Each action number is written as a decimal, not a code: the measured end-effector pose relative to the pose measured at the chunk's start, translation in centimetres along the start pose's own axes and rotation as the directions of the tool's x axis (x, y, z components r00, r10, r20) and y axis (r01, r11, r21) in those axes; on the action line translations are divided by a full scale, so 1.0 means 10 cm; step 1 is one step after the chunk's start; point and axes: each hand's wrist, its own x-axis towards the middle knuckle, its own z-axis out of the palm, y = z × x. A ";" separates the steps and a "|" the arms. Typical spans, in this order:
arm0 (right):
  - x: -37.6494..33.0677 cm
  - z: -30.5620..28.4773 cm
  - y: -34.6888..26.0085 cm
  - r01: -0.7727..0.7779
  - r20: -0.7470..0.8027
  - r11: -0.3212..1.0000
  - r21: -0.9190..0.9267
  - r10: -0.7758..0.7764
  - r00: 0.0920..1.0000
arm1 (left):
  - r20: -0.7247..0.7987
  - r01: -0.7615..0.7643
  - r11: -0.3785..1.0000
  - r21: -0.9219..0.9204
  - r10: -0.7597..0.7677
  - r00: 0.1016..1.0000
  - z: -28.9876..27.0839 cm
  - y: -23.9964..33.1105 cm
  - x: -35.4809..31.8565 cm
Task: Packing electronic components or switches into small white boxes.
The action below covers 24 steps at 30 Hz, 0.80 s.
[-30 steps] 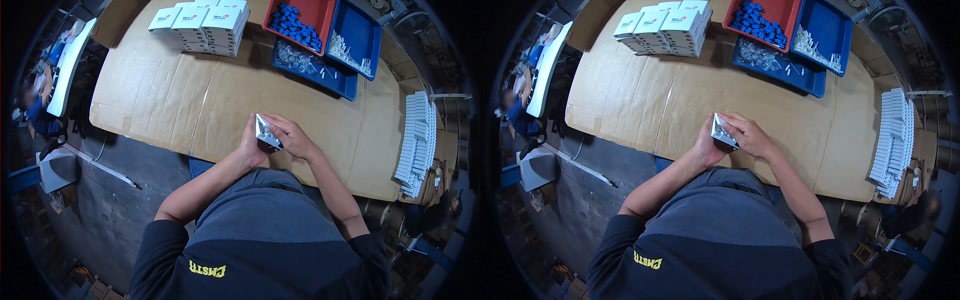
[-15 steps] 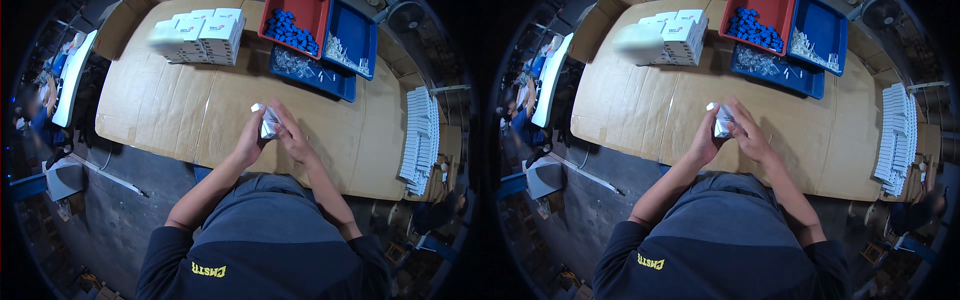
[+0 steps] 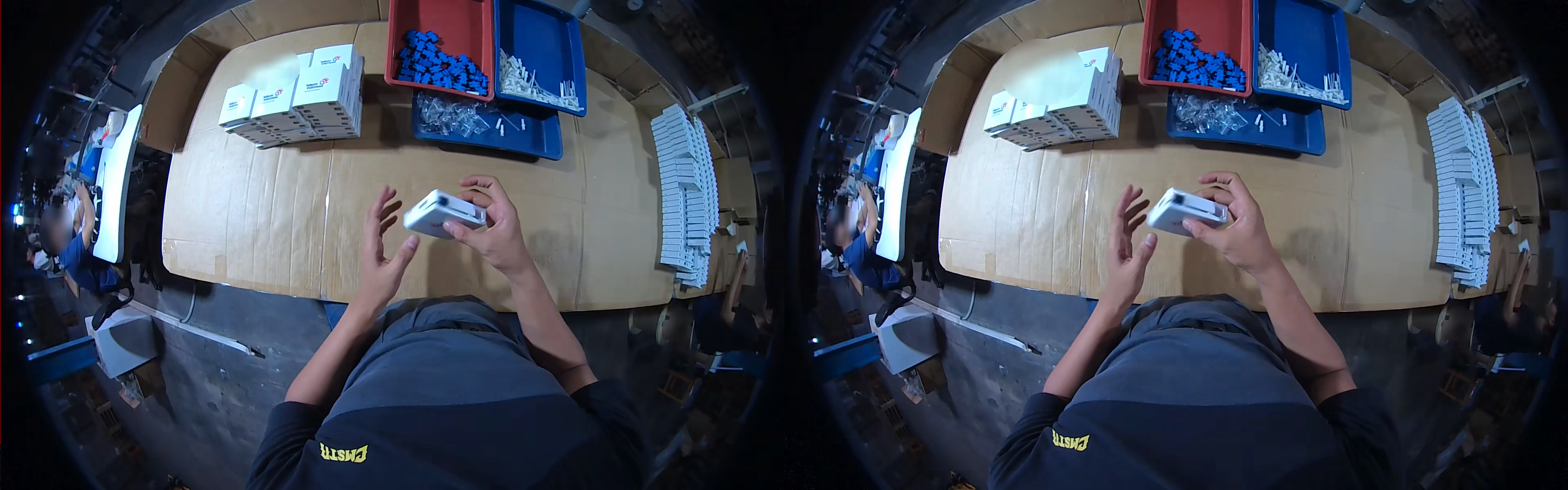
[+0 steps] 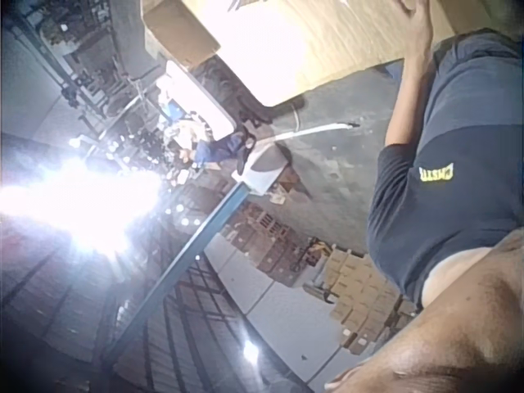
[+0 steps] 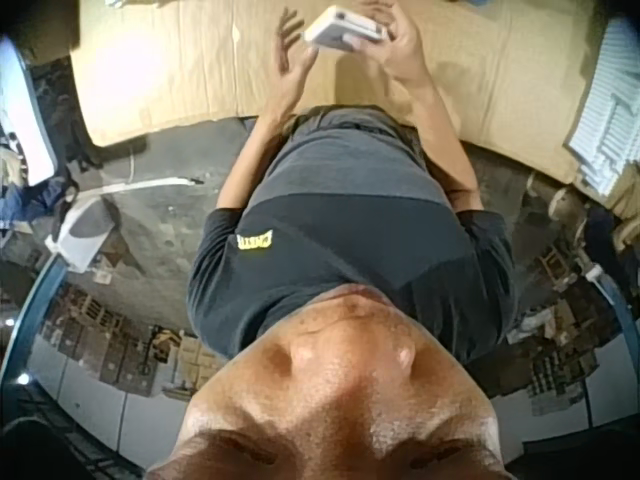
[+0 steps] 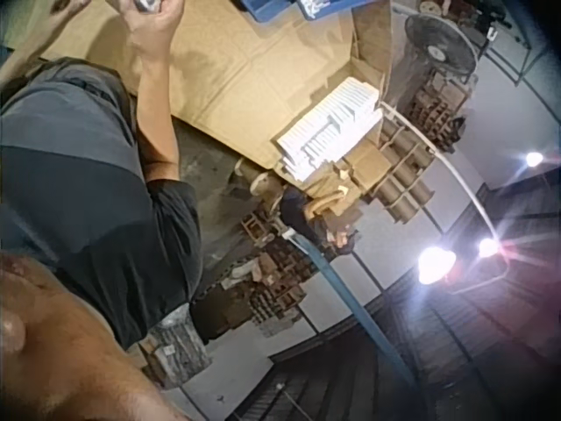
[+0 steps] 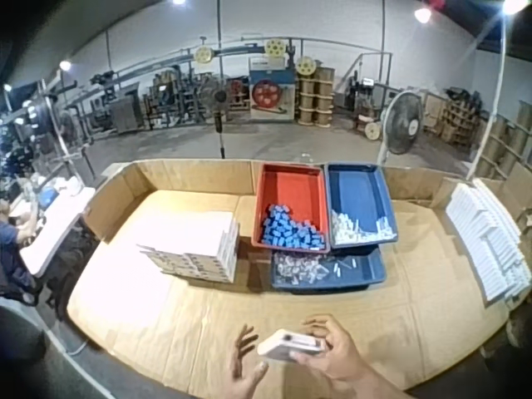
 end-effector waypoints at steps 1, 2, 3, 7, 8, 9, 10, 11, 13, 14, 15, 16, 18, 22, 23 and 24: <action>-0.02 -0.01 0.02 -0.002 0.004 1.000 0.003 0.002 1.000 | -0.004 0.002 1.000 0.004 -0.002 1.000 -0.02 0.10 0.03; -0.03 -0.06 0.05 0.067 0.078 0.988 -0.137 -0.057 0.995 | 0.085 -0.026 0.999 0.020 0.025 0.996 -0.04 0.17 0.09; -0.04 -0.08 0.08 0.145 0.160 0.952 -0.268 -0.104 0.982 | 0.172 -0.056 0.998 0.033 0.049 0.984 -0.05 0.20 0.11; -0.07 0.02 0.06 0.056 0.148 0.997 0.056 -0.064 0.987 | 0.189 0.188 0.880 -0.435 -0.115 0.975 0.08 0.21 0.08; -0.06 0.01 0.04 0.055 0.149 0.997 0.056 -0.063 0.987 | 0.188 0.189 0.880 -0.435 -0.116 0.975 0.07 0.19 0.06; -0.06 -0.01 0.03 0.022 0.140 0.996 0.083 -0.034 0.990 | 0.159 0.162 0.852 -0.498 -0.094 0.983 0.05 0.15 0.05; -0.07 -0.02 0.02 -0.010 0.127 0.994 0.111 -0.004 0.992 | 0.132 0.138 0.818 -0.559 -0.076 0.988 0.03 0.14 0.04; -0.09 -0.02 0.01 -0.011 0.122 0.994 0.112 -0.003 0.993 | 0.137 0.142 0.817 -0.559 -0.078 0.987 0.01 0.14 0.04; -0.11 -0.03 0.00 0.096 0.161 0.991 0.091 -0.109 0.981 | 0.183 0.114 0.842 -0.527 -0.018 0.983 -0.02 0.20 0.07; -0.12 -0.04 0.00 0.095 0.158 0.991 0.091 -0.109 0.981 | 0.186 0.117 0.841 -0.528 -0.020 0.982 -0.02 0.26 0.09; -0.13 -0.06 0.01 0.107 0.169 0.991 0.083 -0.120 0.978 | 0.192 0.107 0.877 -0.469 -0.017 0.981 -0.03 0.34 0.10; -0.13 -0.07 0.00 0.118 0.183 0.990 0.077 -0.131 0.974 | 0.195 0.095 0.908 -0.408 -0.015 0.981 -0.04 0.38 0.11; -0.12 -0.05 -0.04 0.170 0.198 0.985 0.032 -0.173 0.965 | 0.199 0.072 0.915 -0.396 0.009 0.980 -0.04 0.34 0.12; -0.12 -0.02 -0.13 0.226 0.218 0.971 -0.073 -0.206 0.954 | 0.202 0.073 0.906 -0.417 0.015 0.979 -0.04 0.37 0.12; -0.12 -0.02 -0.14 0.226 0.219 0.972 -0.072 -0.205 0.954 | 0.201 0.069 0.893 -0.445 0.024 0.979 -0.05 0.37 0.11; -0.12 -0.01 -0.14 0.233 0.220 0.966 -0.108 -0.206 0.954 | 0.200 0.069 0.893 -0.445 0.023 0.980 -0.05 0.37 0.11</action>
